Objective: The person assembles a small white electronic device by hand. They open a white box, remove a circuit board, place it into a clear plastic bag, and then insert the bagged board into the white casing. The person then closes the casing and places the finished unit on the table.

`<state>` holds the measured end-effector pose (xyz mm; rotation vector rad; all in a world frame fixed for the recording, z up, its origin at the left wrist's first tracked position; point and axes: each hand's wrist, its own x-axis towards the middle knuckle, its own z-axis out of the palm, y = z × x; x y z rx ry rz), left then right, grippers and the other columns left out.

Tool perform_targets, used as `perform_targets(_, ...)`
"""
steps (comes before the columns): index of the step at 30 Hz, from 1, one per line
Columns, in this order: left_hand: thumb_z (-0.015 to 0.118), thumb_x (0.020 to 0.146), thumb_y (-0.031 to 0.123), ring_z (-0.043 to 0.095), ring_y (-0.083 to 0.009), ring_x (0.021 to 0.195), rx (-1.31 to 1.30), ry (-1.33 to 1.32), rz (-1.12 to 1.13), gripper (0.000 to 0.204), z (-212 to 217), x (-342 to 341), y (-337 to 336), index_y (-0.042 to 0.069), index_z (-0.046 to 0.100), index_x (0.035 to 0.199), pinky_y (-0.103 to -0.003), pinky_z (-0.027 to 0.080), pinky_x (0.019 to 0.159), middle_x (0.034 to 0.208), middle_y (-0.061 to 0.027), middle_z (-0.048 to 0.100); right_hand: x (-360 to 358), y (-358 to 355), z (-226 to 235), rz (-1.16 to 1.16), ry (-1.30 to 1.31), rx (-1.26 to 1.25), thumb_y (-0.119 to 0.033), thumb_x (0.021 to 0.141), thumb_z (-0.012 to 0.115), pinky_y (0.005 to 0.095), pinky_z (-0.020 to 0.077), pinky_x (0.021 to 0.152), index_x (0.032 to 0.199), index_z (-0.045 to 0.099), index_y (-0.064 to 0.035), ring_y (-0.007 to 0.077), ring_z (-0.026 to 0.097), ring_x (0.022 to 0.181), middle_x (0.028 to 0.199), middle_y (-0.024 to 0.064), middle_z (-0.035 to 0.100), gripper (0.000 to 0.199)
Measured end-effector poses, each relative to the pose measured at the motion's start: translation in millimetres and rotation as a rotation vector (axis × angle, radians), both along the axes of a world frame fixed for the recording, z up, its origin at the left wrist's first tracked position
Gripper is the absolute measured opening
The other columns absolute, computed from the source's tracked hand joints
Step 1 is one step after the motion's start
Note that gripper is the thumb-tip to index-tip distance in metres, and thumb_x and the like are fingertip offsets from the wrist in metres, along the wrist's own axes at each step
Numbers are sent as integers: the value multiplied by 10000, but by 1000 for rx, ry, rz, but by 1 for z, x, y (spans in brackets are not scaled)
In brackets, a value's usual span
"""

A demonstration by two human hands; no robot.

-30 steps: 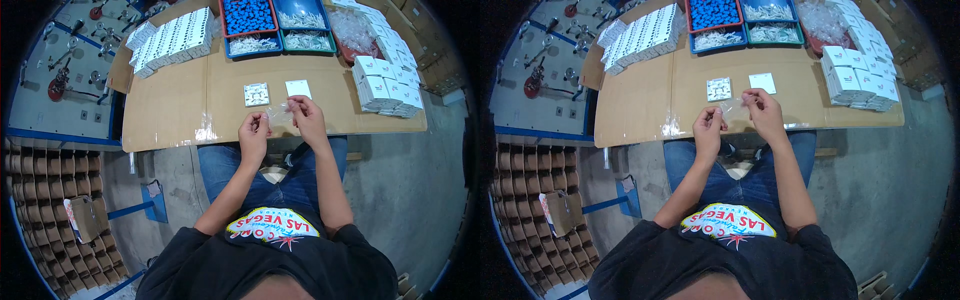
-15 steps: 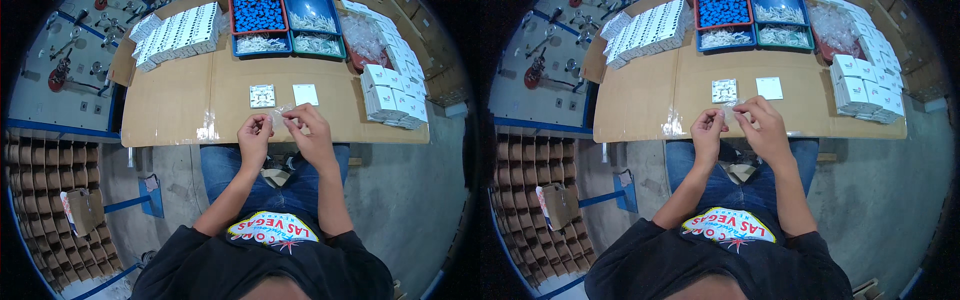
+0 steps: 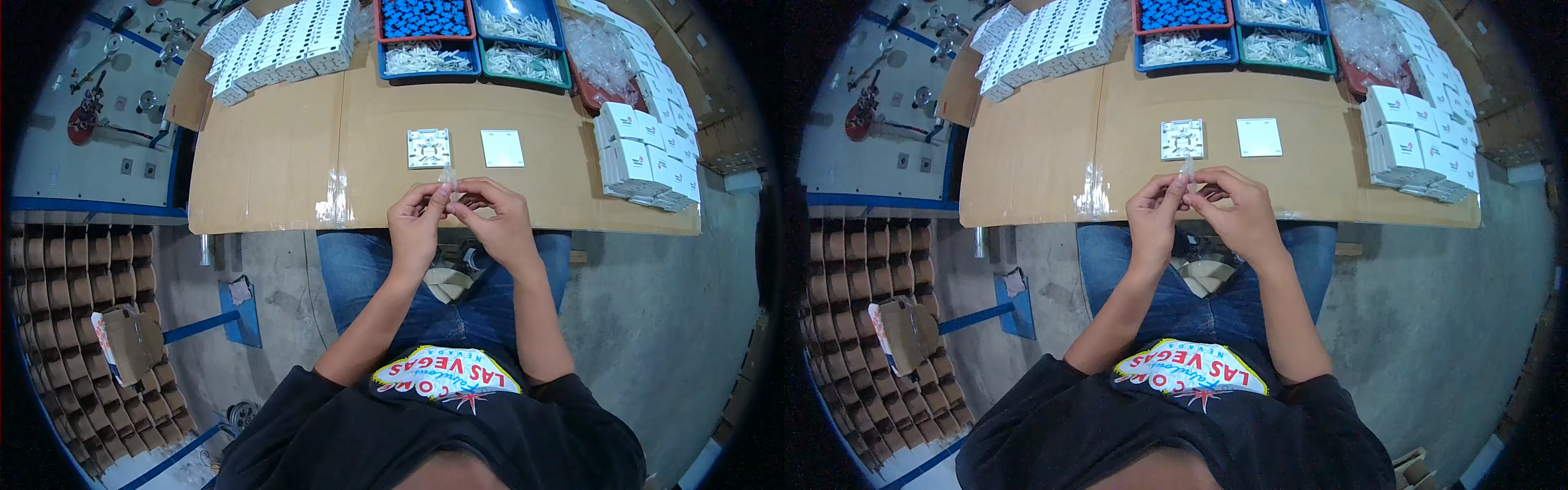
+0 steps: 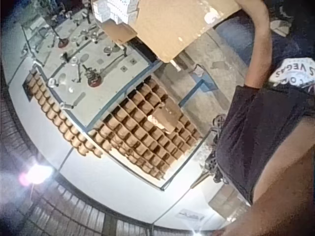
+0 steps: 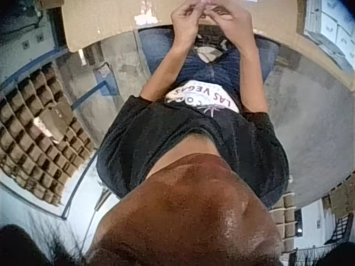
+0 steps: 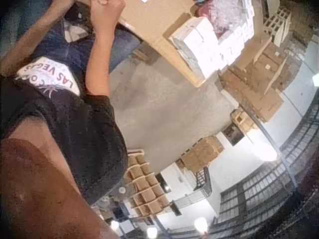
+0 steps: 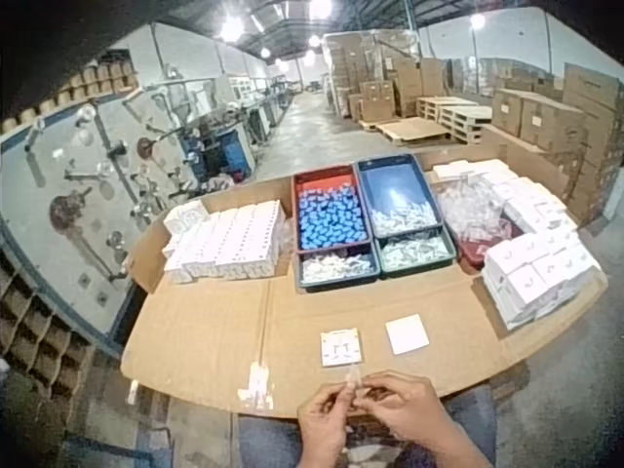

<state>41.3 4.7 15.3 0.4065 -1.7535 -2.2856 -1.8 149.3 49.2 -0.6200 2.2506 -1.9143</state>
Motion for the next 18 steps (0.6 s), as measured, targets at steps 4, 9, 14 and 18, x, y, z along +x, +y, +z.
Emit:
perform_targets(4,707,992,128,649,-79,821,-50,75,23,144,3,-1,0,-11,730,1022,-226,516,709,956,-29,684,1,-2,-10,-37,-252,-117,-49,931,732,251,562,701,1116,727,23,113,709,831,957,83,756,199)
perform_targets(9,710,976,69,627,-82,826,-425,194,63,93,1,3,4,-20,704,1005,-233,508,730,947,-29,645,2,-5,-14,-178,-354,-203,-48,951,706,244,546,659,1098,736,18,98,696,827,967,71,753,164)
perform_targets(14,671,1011,123,622,-92,816,-348,118,-17,135,2,5,15,-10,690,1002,-247,513,723,961,-45,649,0,-10,-15,-355,-49,-129,-30,952,684,277,570,720,1100,733,12,135,706,853,1017,91,742,161)
perform_targets(18,648,1035,225,632,-91,826,232,-159,-95,200,8,1,10,30,693,1047,-253,515,715,983,-45,673,-2,-10,-16,-318,178,-84,-2,939,671,297,581,799,1072,730,15,173,720,909,1049,118,735,147)
